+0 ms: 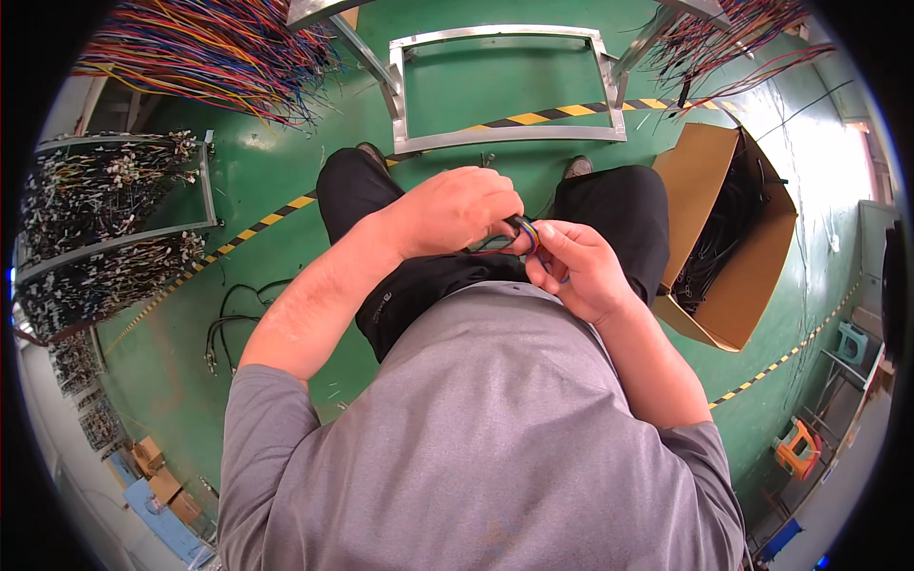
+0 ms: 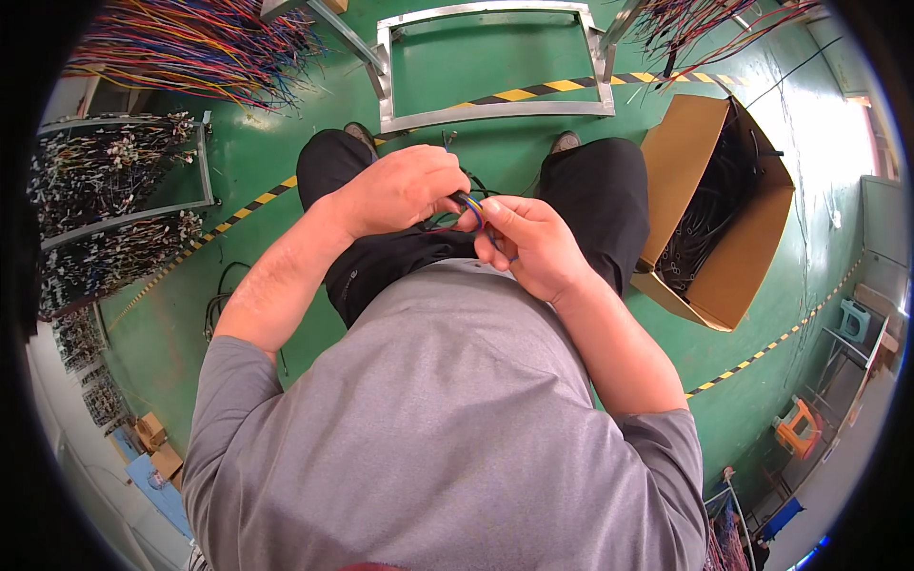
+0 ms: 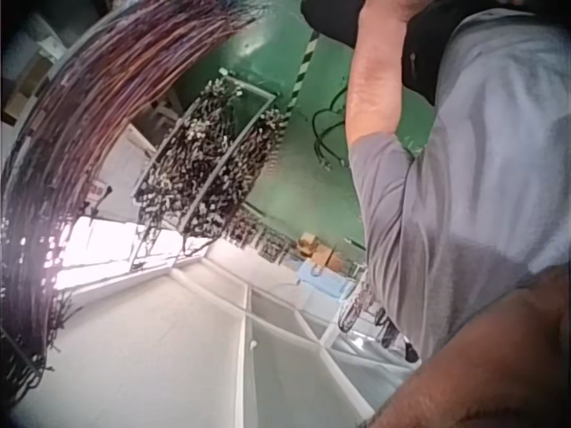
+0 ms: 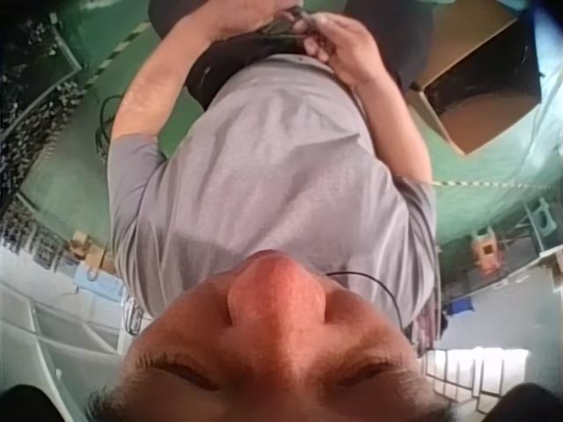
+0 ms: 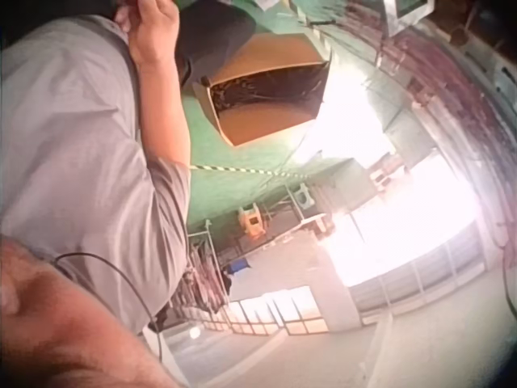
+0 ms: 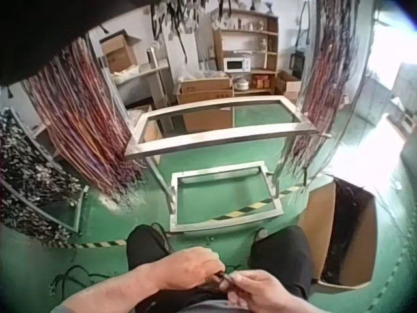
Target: Sorting and bundling colorful electrical wires and black cables on a production floor.
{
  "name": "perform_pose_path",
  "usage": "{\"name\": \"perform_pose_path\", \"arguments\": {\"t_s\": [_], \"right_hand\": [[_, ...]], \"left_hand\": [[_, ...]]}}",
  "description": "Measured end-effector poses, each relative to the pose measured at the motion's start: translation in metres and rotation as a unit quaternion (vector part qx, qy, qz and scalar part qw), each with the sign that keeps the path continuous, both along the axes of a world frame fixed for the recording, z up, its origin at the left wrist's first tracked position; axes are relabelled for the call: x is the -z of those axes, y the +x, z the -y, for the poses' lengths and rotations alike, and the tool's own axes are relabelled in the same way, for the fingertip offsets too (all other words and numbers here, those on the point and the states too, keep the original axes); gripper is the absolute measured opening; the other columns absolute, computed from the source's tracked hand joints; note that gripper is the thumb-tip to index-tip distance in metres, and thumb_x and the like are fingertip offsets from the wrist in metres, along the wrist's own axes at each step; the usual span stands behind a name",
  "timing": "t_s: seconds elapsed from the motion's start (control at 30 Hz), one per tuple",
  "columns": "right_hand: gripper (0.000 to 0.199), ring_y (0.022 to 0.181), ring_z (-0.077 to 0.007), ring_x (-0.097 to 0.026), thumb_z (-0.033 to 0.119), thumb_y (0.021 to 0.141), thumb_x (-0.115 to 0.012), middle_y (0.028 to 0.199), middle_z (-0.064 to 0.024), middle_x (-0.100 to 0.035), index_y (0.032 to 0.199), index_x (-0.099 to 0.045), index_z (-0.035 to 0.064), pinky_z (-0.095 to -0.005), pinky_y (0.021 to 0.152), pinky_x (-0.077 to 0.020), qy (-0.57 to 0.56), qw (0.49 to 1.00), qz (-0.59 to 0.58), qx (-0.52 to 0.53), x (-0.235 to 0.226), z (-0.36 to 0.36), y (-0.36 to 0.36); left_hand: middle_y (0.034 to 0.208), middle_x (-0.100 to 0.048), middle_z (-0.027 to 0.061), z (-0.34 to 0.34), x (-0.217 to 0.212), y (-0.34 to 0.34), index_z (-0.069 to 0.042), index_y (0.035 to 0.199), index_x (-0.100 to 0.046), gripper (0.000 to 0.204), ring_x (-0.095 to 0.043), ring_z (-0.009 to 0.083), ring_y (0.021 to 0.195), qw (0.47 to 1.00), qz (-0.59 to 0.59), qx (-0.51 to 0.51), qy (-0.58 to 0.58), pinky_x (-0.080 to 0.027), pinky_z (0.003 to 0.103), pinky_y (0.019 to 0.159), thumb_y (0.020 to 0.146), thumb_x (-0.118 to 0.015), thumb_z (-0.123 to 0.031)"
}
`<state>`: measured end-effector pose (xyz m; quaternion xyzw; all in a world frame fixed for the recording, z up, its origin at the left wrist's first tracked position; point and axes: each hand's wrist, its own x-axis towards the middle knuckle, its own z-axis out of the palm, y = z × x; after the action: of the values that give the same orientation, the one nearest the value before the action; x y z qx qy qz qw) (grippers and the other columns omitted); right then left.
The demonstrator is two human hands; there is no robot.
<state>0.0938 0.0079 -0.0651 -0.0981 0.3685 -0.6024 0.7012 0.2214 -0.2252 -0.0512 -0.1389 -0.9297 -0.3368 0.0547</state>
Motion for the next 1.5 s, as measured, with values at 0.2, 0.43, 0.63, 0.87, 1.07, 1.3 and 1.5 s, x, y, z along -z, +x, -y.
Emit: {"name": "perform_pose_path", "arguments": {"t_s": [0.2,0.43,0.63,0.87,1.07,1.3,1.5], "right_hand": [[0.02,0.072,-0.0136,-0.068,0.017,0.11,-0.063,0.089,-0.0078,-0.07,0.103,-0.067,-0.0013,-0.0258,0.067,-0.0575,0.138,0.951,-0.178,0.213,-0.032,0.016,0.025],[0.013,0.074,-0.0079,-0.063,0.006,0.102,-0.072,0.089,-0.0004,-0.064,0.093,-0.066,0.0005,-0.0233,0.066,-0.0511,0.069,0.857,-0.481,0.174,-0.012,-0.008,0.016],[0.008,0.075,-0.0071,-0.059,0.0,0.095,-0.076,0.088,-0.0016,-0.062,0.091,-0.07,-0.0008,-0.0235,0.065,-0.0448,0.034,0.798,-0.579,0.165,-0.023,0.01,0.016],[0.004,0.073,-0.011,-0.06,-0.001,0.092,-0.078,0.085,-0.0038,-0.065,0.093,-0.074,-0.0002,-0.0265,0.066,-0.0479,0.059,0.776,-0.605,0.168,-0.025,0.002,0.014],[0.007,0.072,-0.014,-0.062,0.001,0.091,-0.08,0.081,-0.0043,-0.065,0.088,-0.073,0.0007,-0.0288,0.065,-0.0483,0.038,0.763,-0.616,0.192,-0.015,0.013,0.019],[0.048,0.113,-0.0131,-0.061,0.001,0.095,-0.073,0.131,-0.0082,-0.065,0.141,-0.06,0.0056,-0.0301,0.086,-0.0555,0.038,0.939,-0.297,0.168,0.039,0.019,-0.014],[0.061,0.126,-0.0336,-0.066,0.01,0.085,-0.079,0.139,-0.0209,-0.063,0.143,-0.061,0.0078,-0.0445,0.103,-0.0551,0.132,0.82,-0.557,-0.012,0.141,0.069,-0.021]], "left_hand": [[0.09,-0.063,0.0108,0.0,0.005,0.001,-0.004,0.099,-0.064,0.024,-0.063,0.0344,0.085,0.999,-0.015,-0.039,-0.009,-0.052,0.045,0.075,0.085,-0.081,-0.015],[0.089,-0.063,0.0112,-0.005,0.002,-0.002,-0.003,0.1,-0.065,0.025,-0.063,0.0354,0.084,0.999,-0.018,-0.033,-0.002,-0.052,0.046,0.074,0.085,-0.081,-0.014],[0.09,-0.064,0.0109,-0.004,-0.002,-0.002,-0.004,0.1,-0.066,0.026,-0.064,0.0354,0.085,0.999,-0.021,-0.034,-0.017,-0.052,0.046,0.074,0.084,-0.083,-0.016],[0.089,-0.064,0.0104,-0.009,0.002,-0.002,-0.005,0.1,-0.066,0.025,-0.064,0.0349,0.085,0.999,-0.018,-0.035,-0.019,-0.052,0.046,0.075,0.083,-0.083,-0.013],[0.089,-0.064,0.0102,-0.009,0.004,-0.002,-0.005,0.099,-0.066,0.024,-0.064,0.0342,0.085,0.999,-0.009,-0.029,-0.013,-0.052,0.045,0.076,0.083,-0.083,-0.012],[0.093,-0.066,0.006,0.005,-0.007,0.0,-0.008,0.104,-0.069,0.028,-0.062,0.0317,0.089,0.999,-0.036,0.011,0.012,-0.048,0.045,0.09,0.084,-0.083,-0.02],[0.082,-0.065,0.0024,0.018,-0.045,0.011,-0.012,0.083,-0.073,0.059,-0.057,0.0269,0.082,0.985,-0.008,0.063,0.16,-0.041,0.042,0.087,0.102,-0.057,-0.065]]}}
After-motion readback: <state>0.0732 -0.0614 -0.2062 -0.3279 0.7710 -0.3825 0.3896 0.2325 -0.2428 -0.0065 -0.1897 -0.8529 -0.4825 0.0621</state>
